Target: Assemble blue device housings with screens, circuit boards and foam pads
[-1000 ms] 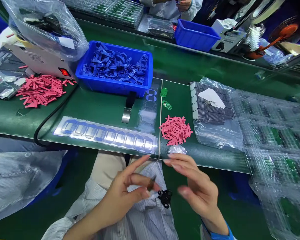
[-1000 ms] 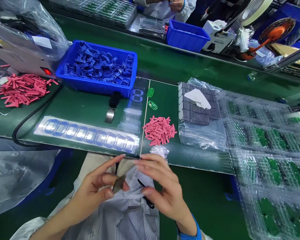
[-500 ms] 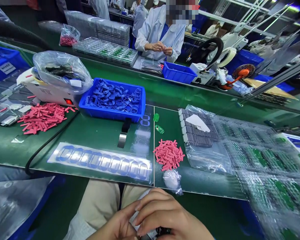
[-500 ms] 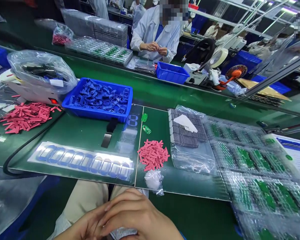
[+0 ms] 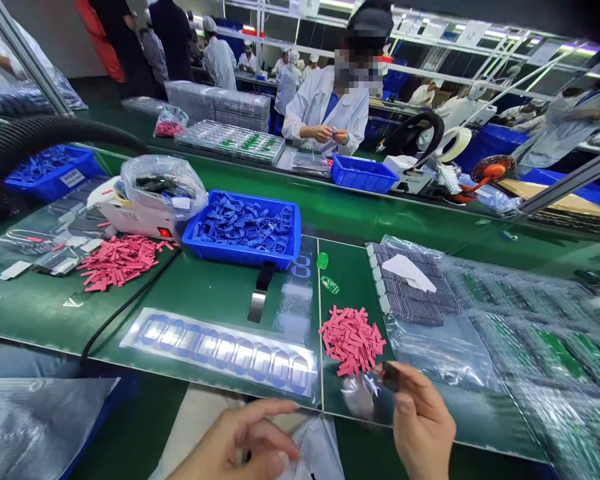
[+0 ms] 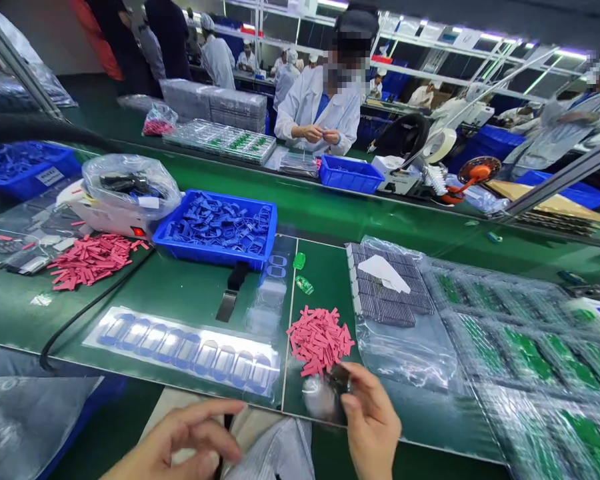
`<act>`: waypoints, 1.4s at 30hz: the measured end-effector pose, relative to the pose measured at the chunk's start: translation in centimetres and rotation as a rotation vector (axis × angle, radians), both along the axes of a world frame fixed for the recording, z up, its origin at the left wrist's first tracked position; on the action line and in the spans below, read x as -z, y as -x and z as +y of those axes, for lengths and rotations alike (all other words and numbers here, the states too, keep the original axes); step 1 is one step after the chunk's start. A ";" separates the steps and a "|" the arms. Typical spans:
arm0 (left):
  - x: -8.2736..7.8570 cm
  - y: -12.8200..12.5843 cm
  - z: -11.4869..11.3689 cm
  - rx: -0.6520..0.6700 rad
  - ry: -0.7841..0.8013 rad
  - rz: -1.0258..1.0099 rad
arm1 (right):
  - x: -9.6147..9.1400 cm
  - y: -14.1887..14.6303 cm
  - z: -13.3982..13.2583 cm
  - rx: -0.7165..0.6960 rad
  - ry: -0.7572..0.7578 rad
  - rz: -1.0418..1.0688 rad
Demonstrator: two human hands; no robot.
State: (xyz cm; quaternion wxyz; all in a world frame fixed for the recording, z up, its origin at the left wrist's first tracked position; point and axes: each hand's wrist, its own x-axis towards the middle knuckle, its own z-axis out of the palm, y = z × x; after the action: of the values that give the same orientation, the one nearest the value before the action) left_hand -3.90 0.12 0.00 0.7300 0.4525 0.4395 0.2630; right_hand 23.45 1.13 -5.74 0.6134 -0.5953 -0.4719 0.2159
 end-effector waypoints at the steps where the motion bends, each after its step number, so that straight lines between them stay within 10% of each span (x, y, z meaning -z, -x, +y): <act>1: -0.8 0.4 1.3 -0.019 -0.094 0.113 | 1.0 -0.7 0.2 0.100 0.006 0.007; 7: -5.9 1.9 12.5 -0.060 -0.874 0.996 | 2.9 -1.3 1.2 0.247 0.045 0.106; 13: -6.6 1.5 22.7 0.015 -0.863 1.275 | 2.5 -0.7 1.3 0.291 -0.066 0.172; 18: -5.1 0.5 26.1 0.108 -0.815 1.295 | 2.6 -0.8 1.1 0.294 -0.029 0.228; 29: -6.8 -1.0 16.9 -0.082 -1.015 0.652 | 2.4 -0.7 1.1 0.271 -0.002 0.240; 36: -5.7 -2.1 8.0 -0.214 0.064 -0.664 | 2.1 -0.5 1.0 0.251 -0.013 0.194; 42: -4.3 -1.5 4.0 -0.135 0.249 -0.916 | 1.9 -0.3 1.4 0.258 -0.059 0.108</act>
State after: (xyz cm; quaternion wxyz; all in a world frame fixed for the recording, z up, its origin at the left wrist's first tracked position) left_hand -2.42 4.13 4.35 0.8785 0.1697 0.1289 0.4275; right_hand 23.71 2.57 -7.61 0.6779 -0.6201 -0.3640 0.1530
